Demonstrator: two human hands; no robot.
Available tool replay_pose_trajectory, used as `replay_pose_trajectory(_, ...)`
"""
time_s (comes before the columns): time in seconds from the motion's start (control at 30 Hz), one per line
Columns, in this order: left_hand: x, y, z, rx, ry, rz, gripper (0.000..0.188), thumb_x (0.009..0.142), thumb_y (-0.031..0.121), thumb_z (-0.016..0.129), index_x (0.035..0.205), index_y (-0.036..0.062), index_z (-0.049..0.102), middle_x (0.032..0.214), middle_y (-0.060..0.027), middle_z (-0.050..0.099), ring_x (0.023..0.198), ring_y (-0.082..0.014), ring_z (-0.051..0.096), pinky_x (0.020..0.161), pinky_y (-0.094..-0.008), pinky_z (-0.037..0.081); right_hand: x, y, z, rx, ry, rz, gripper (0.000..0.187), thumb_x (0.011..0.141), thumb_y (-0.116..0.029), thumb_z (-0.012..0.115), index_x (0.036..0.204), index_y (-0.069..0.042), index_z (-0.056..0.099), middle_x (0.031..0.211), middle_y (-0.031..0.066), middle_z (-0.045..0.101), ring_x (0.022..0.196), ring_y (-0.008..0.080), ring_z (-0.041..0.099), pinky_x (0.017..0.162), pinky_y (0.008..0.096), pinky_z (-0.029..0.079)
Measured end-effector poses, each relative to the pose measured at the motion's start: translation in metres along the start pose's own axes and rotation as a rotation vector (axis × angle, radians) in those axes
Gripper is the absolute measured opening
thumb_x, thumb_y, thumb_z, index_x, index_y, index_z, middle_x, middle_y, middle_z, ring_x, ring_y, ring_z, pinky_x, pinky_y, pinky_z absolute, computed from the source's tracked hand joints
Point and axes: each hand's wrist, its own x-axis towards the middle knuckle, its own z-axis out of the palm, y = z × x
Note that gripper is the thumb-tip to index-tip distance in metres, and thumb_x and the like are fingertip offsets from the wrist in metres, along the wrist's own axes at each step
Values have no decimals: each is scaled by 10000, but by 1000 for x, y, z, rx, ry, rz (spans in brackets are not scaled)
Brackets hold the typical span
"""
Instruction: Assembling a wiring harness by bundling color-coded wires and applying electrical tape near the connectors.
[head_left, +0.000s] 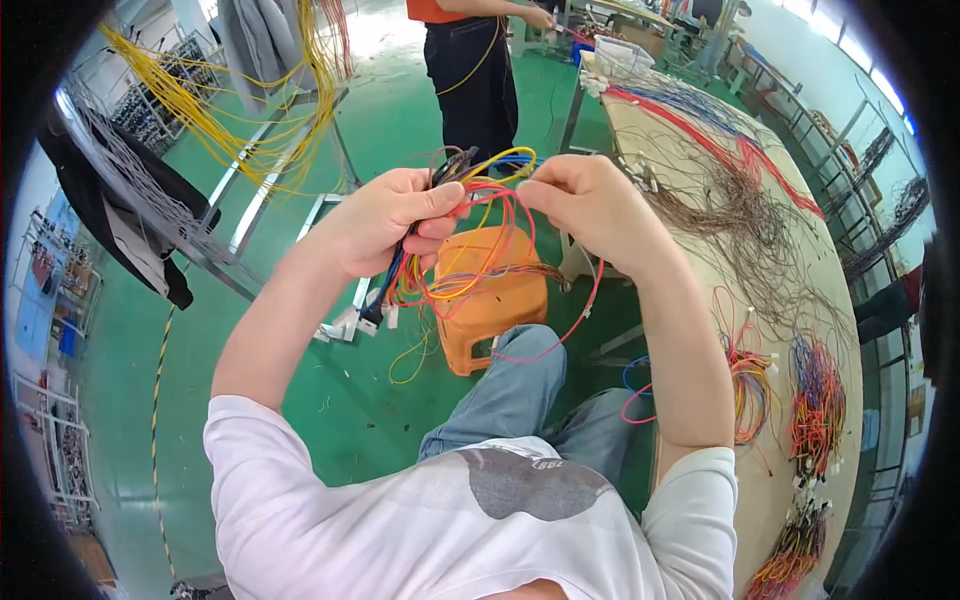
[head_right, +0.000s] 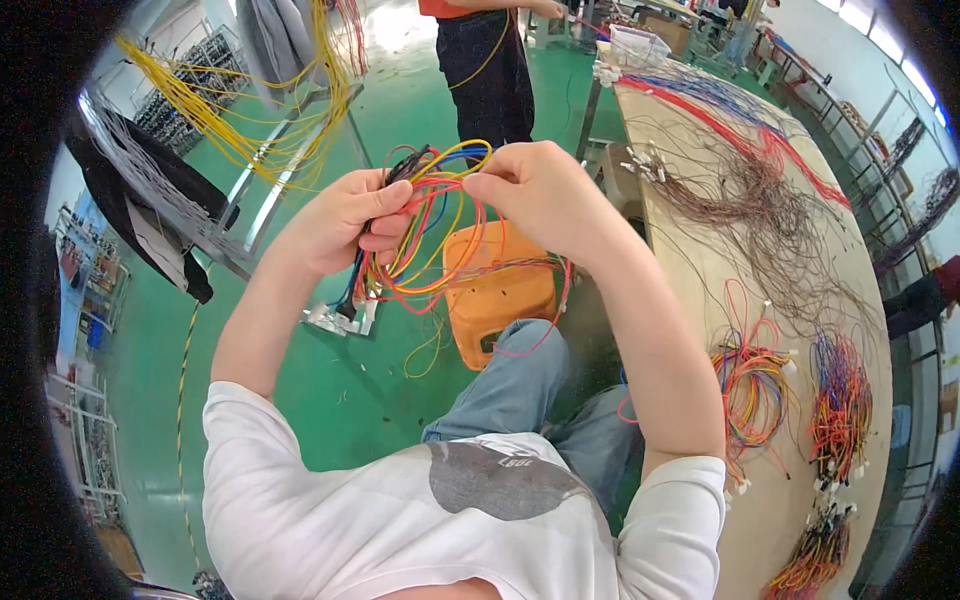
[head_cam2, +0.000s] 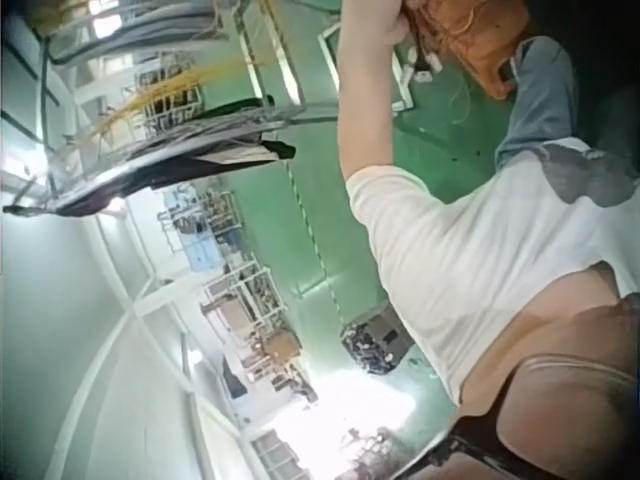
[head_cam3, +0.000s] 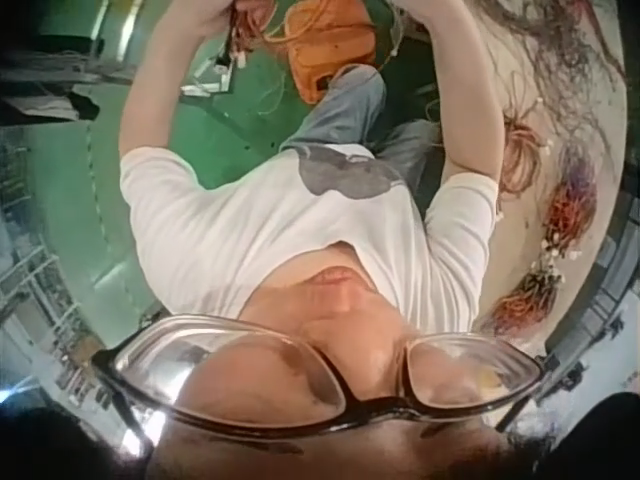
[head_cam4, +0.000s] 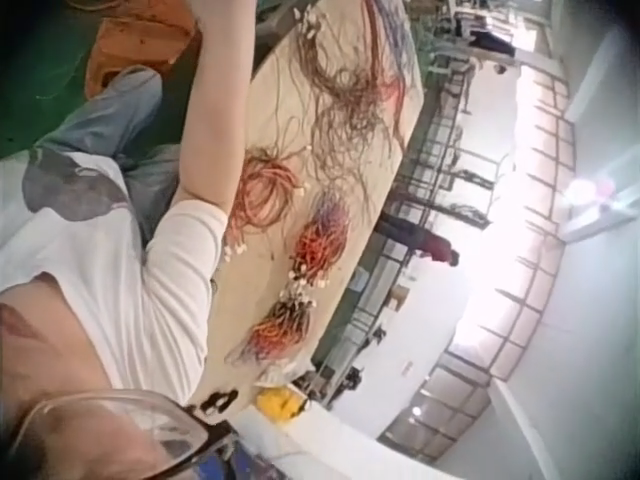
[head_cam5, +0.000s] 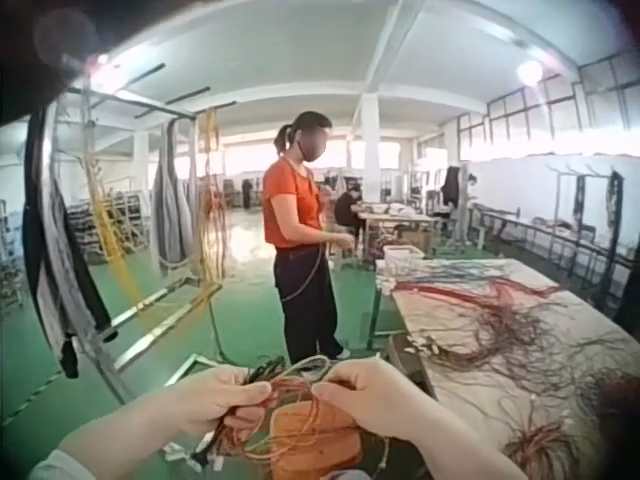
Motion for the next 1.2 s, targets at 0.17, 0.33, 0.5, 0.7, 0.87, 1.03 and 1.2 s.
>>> replay_pose_trajectory(0.17,3,-1,11,544,-176,-75,183,843,218,488,768,55,452,551,39,398,457,-50,356,431,-195,300,-31,-19,-15,-288,43,-214,170,754,-160,536,750,8,563,598,145,526,556,266,517,536,334,403)
replay_pose_trajectory(0.33,6,-22,43,840,-635,408,294,847,206,491,1066,12,483,768,-46,529,677,-145,519,612,-288,414,-18,-23,-13,-202,-196,-374,160,766,-163,525,750,-5,548,588,118,529,554,243,527,525,327,408)
replay_pose_trajectory(0.5,-21,-10,67,1181,-591,275,278,824,249,498,776,-22,459,666,-145,501,640,-286,521,577,-362,416,-39,6,-4,349,-580,-40,199,851,-185,479,759,-8,489,679,-6,513,656,50,473,598,205,399)
replay_pose_trajectory(0.7,-25,-32,73,966,14,687,218,737,158,618,853,14,502,740,-121,556,657,-283,569,573,-327,451,-33,23,-7,215,-618,160,224,851,-248,476,785,-49,555,609,-19,513,514,49,438,449,213,356)
replay_pose_trajectory(0.87,-16,-33,70,748,100,500,233,742,85,617,928,-8,511,793,-71,585,683,-132,560,633,-241,443,-21,26,-12,-145,-411,151,264,802,-274,533,861,-21,584,596,44,553,518,78,496,468,229,392)
replay_pose_trajectory(1.03,7,-42,41,289,297,263,228,778,112,591,932,-18,483,753,-16,539,646,-37,479,571,-186,397,-65,9,-19,-30,383,-127,167,747,-120,582,862,1,586,738,107,578,645,150,563,588,256,448)
replay_pose_trajectory(1.2,16,-57,50,-83,201,347,234,764,67,583,945,-29,468,751,-27,537,578,-25,462,482,-150,355,-64,26,61,-184,434,-366,161,784,-50,502,914,34,545,845,162,581,763,301,565,694,301,447)
